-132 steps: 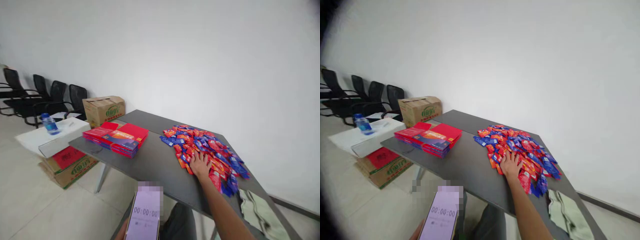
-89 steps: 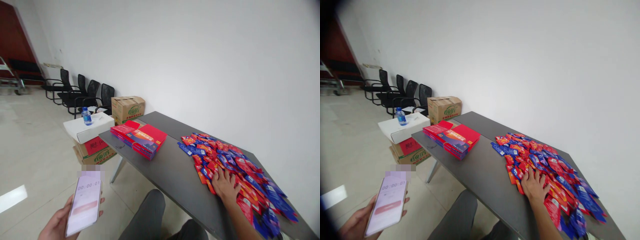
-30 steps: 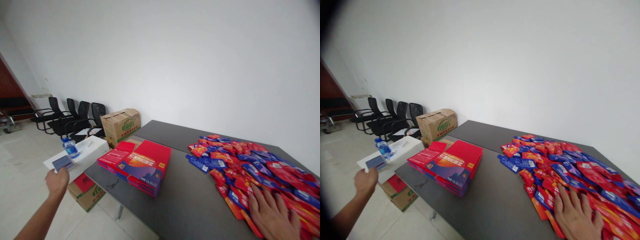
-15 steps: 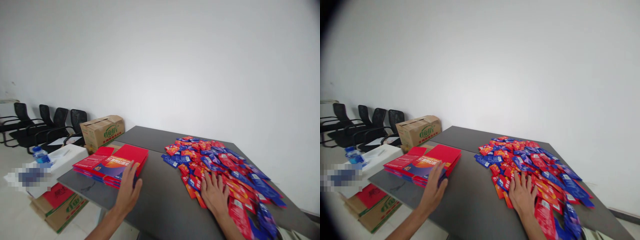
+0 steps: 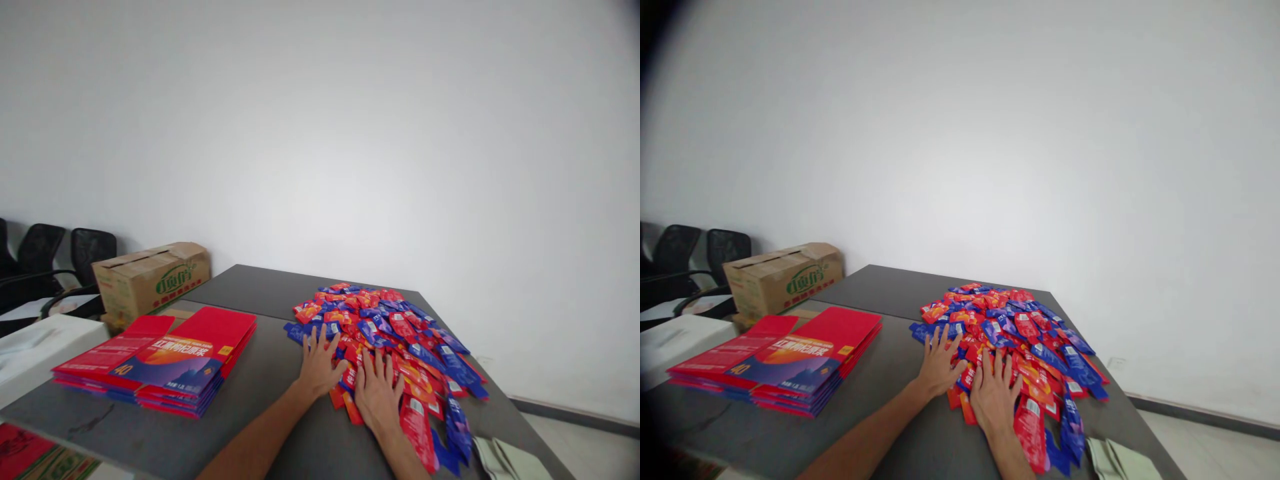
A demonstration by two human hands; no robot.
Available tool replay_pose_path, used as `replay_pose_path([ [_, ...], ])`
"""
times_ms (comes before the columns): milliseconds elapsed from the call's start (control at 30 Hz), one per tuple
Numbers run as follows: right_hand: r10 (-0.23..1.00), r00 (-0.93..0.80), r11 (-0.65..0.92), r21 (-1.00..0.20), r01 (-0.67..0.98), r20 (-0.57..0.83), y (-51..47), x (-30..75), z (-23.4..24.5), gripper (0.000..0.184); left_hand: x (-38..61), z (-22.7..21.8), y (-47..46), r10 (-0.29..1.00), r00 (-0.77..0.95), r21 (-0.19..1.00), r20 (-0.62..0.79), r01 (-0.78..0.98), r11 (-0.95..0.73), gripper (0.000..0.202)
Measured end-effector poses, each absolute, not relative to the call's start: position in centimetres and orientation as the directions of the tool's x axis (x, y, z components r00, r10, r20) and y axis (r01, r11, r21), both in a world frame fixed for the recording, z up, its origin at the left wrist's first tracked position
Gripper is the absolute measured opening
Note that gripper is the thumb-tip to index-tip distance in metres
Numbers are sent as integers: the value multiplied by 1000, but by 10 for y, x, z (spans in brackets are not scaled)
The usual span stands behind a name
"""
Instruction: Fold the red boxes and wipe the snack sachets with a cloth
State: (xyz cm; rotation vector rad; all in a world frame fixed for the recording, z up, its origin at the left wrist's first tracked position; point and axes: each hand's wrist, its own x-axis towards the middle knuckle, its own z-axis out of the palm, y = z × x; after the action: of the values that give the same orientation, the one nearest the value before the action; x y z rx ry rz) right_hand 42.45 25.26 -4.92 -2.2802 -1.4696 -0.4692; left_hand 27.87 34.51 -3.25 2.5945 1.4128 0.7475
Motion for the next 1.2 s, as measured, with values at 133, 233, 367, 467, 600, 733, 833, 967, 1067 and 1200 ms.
replay_pose_path([
  [133,767,311,-318,-88,944,562,255,432,-40,53,292,-37,357,820,469,344,329,749,-566,75],
  [233,763,245,-276,-42,960,599,264,435,-34,54,293,-40,365,847,466,376,257,759,-532,78],
  [367,780,277,-317,-28,948,561,281,437,-40,57,288,-44,371,855,475,442,207,735,-515,78],
  [467,818,298,-344,4,939,492,290,437,-50,59,285,-45,372,857,480,459,187,728,-508,79],
  [600,864,305,-356,58,932,401,294,436,-55,61,281,-42,372,859,488,464,158,731,-501,78],
  [733,878,338,-372,39,927,340,294,438,-52,60,276,-33,367,855,496,495,152,710,-500,78],
  [833,884,354,-366,-21,931,305,291,439,-45,61,267,-25,358,852,500,514,154,696,-501,74],
  [967,851,336,-354,-33,935,403,284,421,-32,59,242,-15,344,833,482,472,270,688,-551,69],
  [1067,821,220,-241,-31,970,526,285,385,-21,56,213,-5,336,827,442,397,347,730,-556,68],
  [1200,841,102,-36,-132,991,531,298,322,-14,51,167,7,334,838,387,295,385,809,-509,65],
])
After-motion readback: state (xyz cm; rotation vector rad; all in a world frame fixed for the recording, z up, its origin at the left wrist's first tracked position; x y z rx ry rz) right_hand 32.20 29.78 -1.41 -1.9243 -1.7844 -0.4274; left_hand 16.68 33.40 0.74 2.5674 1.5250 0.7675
